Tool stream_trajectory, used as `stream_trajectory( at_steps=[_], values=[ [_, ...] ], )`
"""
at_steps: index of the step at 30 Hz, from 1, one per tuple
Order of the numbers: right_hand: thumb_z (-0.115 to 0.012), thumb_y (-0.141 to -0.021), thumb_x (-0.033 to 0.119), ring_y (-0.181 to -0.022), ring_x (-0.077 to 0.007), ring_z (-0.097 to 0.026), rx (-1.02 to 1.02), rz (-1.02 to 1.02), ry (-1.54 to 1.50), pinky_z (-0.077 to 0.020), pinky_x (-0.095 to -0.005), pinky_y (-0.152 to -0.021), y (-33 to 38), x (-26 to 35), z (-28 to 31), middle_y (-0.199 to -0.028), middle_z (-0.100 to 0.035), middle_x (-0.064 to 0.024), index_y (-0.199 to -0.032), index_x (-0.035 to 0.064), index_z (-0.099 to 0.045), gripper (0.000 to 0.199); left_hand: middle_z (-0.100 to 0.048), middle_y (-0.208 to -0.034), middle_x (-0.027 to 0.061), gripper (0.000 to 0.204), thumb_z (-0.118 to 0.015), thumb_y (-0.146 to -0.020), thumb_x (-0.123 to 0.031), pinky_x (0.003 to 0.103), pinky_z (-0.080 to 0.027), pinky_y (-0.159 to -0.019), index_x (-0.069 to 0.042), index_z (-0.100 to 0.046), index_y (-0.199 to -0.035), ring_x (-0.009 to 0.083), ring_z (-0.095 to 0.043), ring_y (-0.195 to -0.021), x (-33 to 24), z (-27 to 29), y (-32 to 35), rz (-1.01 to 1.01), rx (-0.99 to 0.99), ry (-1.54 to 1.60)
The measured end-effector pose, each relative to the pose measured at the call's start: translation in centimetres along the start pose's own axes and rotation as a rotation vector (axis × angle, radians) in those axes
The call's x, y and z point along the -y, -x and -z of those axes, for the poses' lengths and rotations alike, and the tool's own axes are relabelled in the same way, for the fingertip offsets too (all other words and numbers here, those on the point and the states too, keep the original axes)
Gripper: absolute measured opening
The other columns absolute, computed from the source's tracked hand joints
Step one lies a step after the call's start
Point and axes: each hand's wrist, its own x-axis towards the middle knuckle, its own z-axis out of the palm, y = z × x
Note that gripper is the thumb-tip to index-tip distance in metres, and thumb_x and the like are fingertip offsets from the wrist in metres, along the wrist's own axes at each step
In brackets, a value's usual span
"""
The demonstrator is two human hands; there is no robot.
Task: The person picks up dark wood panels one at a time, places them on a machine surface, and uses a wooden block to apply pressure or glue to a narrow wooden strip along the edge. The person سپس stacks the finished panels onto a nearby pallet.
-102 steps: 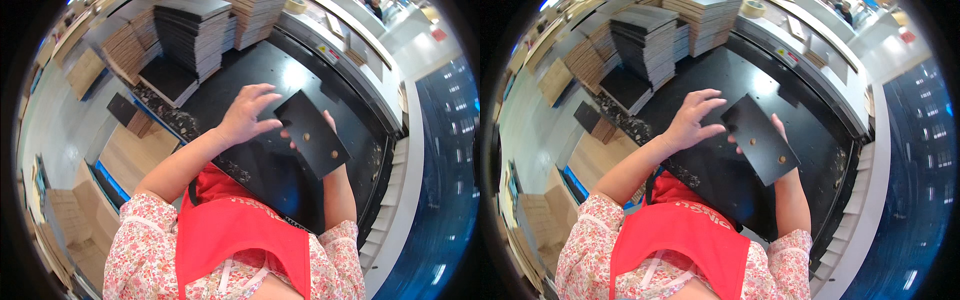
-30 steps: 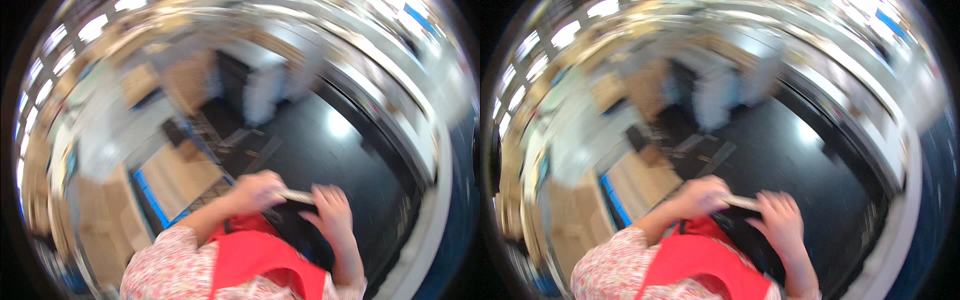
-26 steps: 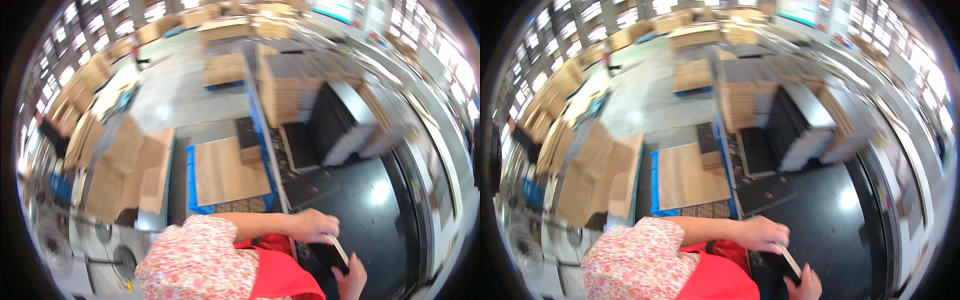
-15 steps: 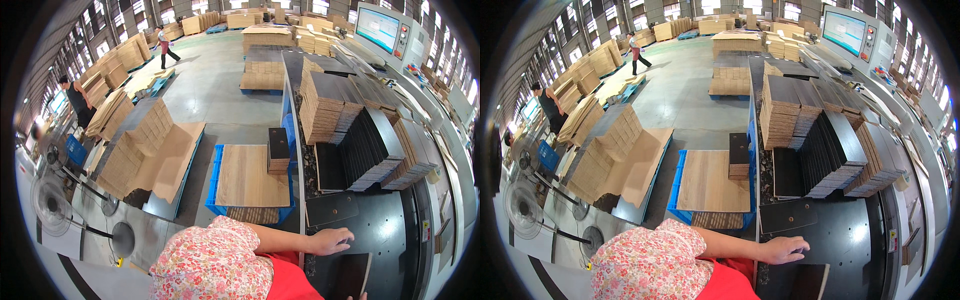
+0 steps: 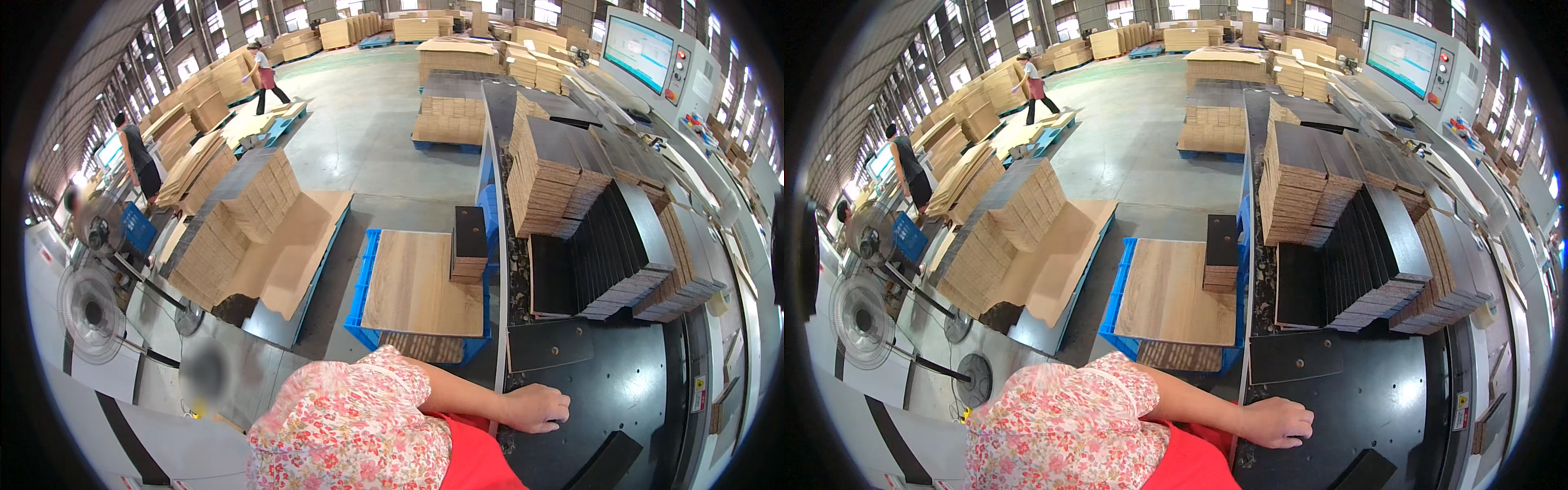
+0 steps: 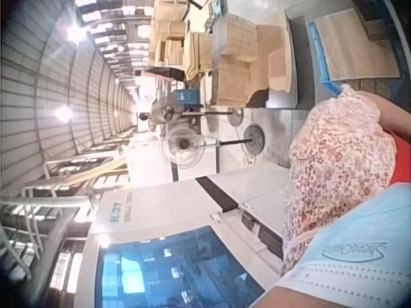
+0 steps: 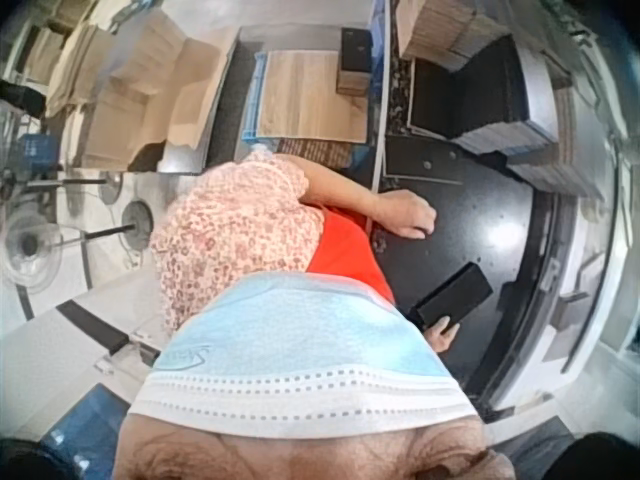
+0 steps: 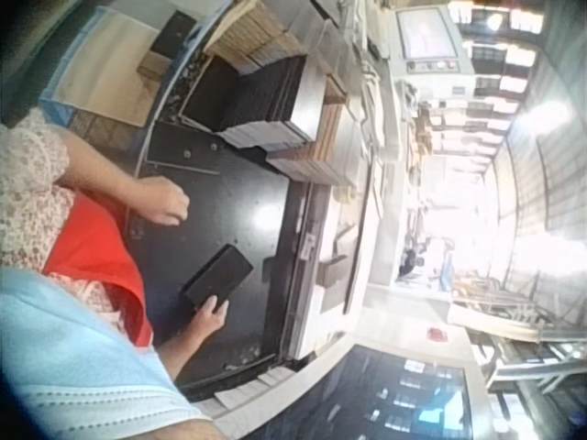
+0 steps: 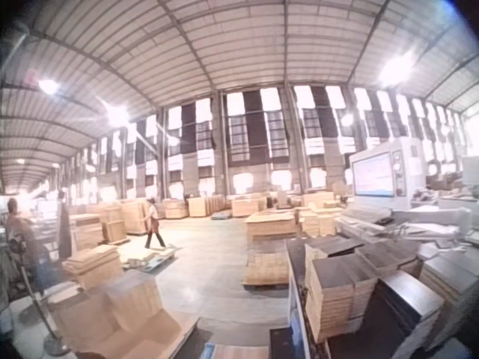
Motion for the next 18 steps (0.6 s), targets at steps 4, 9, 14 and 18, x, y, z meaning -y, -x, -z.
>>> stream_trajectory(
  at_steps=[4, 9, 14, 18],
  values=[
    [-0.062, -0.098, 0.037, -0.11, -0.0487, -0.062, -0.091, 0.39, 0.037, -0.0511, -0.0497, -0.096, -2.1, -7.4, -1.4, -0.123, -0.062, -0.0346, -0.122, 0.0021, -0.068, 0.043, -0.056, -0.095, 0.0086, 0.017, -0.07, -0.085, -0.019, 0.043, -0.051, -0.074, -0.008, -0.062, -0.096, 0.0298, -0.058, -0.089, 0.0, -0.1, 0.1, 0.001, 0.003, -0.003],
    [-0.06, -0.1, 0.027, -0.098, -0.0502, -0.067, -0.192, 0.596, 0.078, -0.0566, -0.0551, -0.081, -3.1, -10.7, -2.6, -0.114, -0.064, -0.0369, -0.116, 0.0091, -0.071, 0.026, -0.054, -0.094, 0.0089, 0.017, -0.071, -0.084, -0.019, 0.043, -0.051, -0.073, -0.008, -0.062, -0.094, 0.0298, -0.058, -0.088, 0.2, -0.5, 0.1, -0.031, -0.011, -0.028],
    [-0.061, -0.097, 0.028, -0.086, -0.0406, -0.066, -0.098, 0.281, -0.036, -0.055, -0.0453, -0.073, -2.0, -6.1, -1.4, -0.114, -0.065, -0.0323, -0.13, -0.0021, -0.06, 0.044, -0.053, -0.092, 0.0093, 0.017, -0.071, -0.083, -0.018, 0.043, -0.051, -0.072, -0.007, -0.061, -0.091, 0.03, -0.058, -0.087, 0.0, -0.3, 0.1, -0.024, -0.025, -0.04],
    [-0.062, -0.094, 0.025, -0.073, -0.0301, -0.066, -0.071, -0.026, -0.174, -0.0538, -0.0357, -0.061, -0.4, -1.3, -0.7, -0.114, -0.066, -0.0295, -0.136, -0.0139, -0.051, 0.059, -0.052, -0.092, 0.0095, 0.017, -0.071, -0.082, -0.018, 0.043, -0.051, -0.071, -0.007, -0.06, -0.089, 0.0297, -0.057, -0.086, 0.2, -0.6, -0.3, -0.049, -0.025, -0.055]
  ],
)
